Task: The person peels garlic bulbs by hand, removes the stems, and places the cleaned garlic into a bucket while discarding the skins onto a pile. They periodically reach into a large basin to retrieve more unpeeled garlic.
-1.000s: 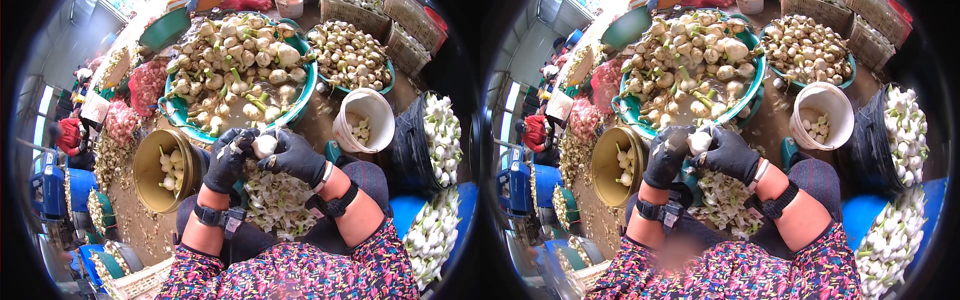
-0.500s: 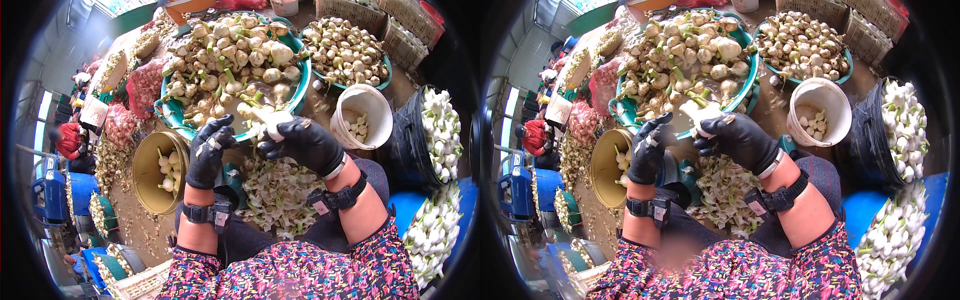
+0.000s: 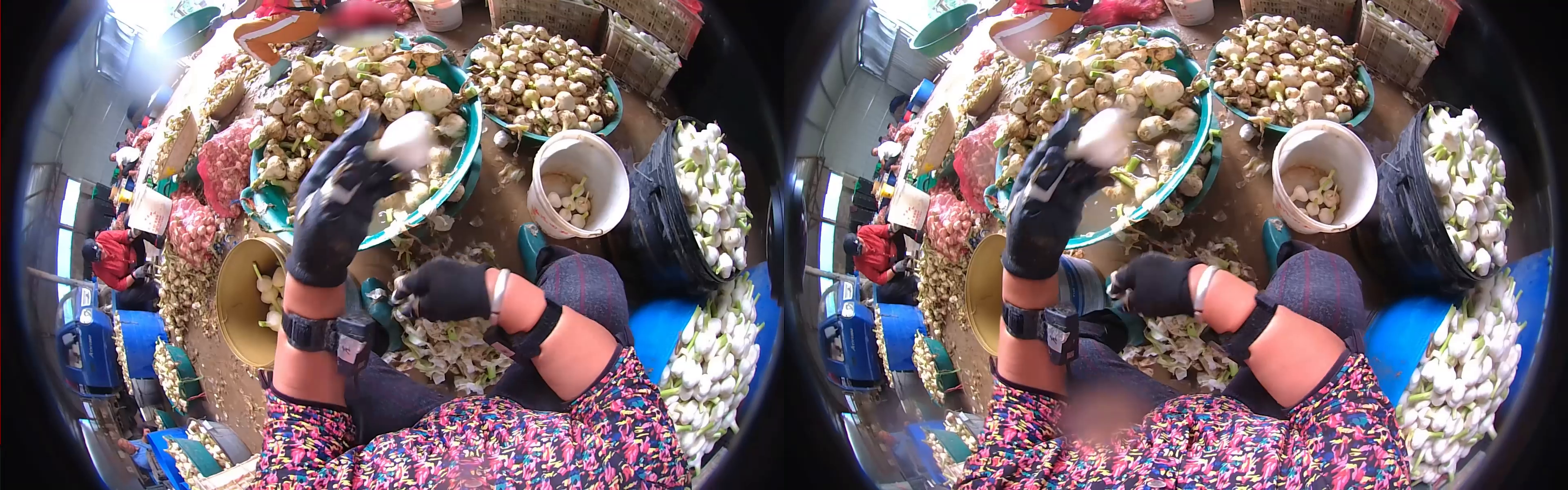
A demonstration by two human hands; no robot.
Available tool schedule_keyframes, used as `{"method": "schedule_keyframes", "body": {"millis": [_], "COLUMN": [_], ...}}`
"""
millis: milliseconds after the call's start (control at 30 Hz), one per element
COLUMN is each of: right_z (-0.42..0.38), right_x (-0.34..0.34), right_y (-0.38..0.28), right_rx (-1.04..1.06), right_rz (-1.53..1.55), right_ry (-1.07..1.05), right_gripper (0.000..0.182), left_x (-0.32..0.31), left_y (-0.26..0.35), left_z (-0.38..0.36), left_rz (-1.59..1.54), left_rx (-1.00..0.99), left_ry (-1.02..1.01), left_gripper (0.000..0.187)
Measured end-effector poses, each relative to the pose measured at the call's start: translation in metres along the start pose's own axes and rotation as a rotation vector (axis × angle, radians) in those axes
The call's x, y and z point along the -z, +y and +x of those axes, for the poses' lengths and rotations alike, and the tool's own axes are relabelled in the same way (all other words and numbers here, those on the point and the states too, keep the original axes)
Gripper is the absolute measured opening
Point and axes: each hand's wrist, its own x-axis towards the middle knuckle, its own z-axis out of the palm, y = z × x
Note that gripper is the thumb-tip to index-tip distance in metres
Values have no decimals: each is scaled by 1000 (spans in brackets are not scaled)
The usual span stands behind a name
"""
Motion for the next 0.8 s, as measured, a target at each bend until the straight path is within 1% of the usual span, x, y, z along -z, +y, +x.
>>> {"method": "schedule_keyframes", "body": {"millis": [33,67,100,133,167,200,267,333,367,400,433,467,500,533,600,667,700,733,767,800], "right_z": [-3,-6,-7,-7,-6,-6,-6,-10,-10,-9,-9,-7,-4,-1,4,8,10,14,18,23], "right_x": [-1,0,6,13,18,19,24,28,28,28,30,34,31,26,25,28,27,26,25,25], "right_y": [-2,-5,-8,-10,-11,-8,0,-8,-5,-3,-3,-6,3,12,9,4,4,4,8,12], "right_rx": [-99,-198,-199,-219,-238,-240,-115,-88,-100,-110,-99,-114,-52,11,24,22,131,246,295,260], "right_rz": [-4,-8,-10,-140,-267,-263,-331,-388,-379,-370,-339,-312,-244,-171,-239,-195,-104,-10,-38,-88], "right_ry": [-42,-86,-77,-124,-175,-171,-82,28,76,123,171,212,391,568,788,772,763,746,762,743], "right_gripper": [19,19,19,21,24,24,25,23,24,25,32,43,47,51,60,58,54,50,43,39], "left_x": [-12,-18,-6,16,41,63,85,118,119,103,118,119,124,130,105,71,61,76,66,53], "left_y": [-10,-2,-7,-20,-29,-41,-69,-95,-94,-83,-85,-79,-71,-62,-37,-19,-14,-22,-16,-11], "left_z": [11,20,36,53,65,73,80,72,74,71,71,67,62,60,36,7,-7,-22,-30,-39], "left_rz": [487,334,563,793,1157,1519,1997,2225,2198,2234,2283,2209,2060,1947,1643,1452,1415,1220,1015,803], "left_rx": [-286,-117,-124,-132,-179,-224,266,-91,131,261,262,272,11,105,-52,36,-24,-13,126,249], "left_ry": [-68,-115,-123,-132,-283,-438,-472,-478,-474,-458,-493,-421,-438,-419,-372,-371,-427,-273,-141,-6], "left_gripper": [40,39,40,40,42,43,47,47,45,44,39,32,27,28,29,29,26,26,29,31]}}
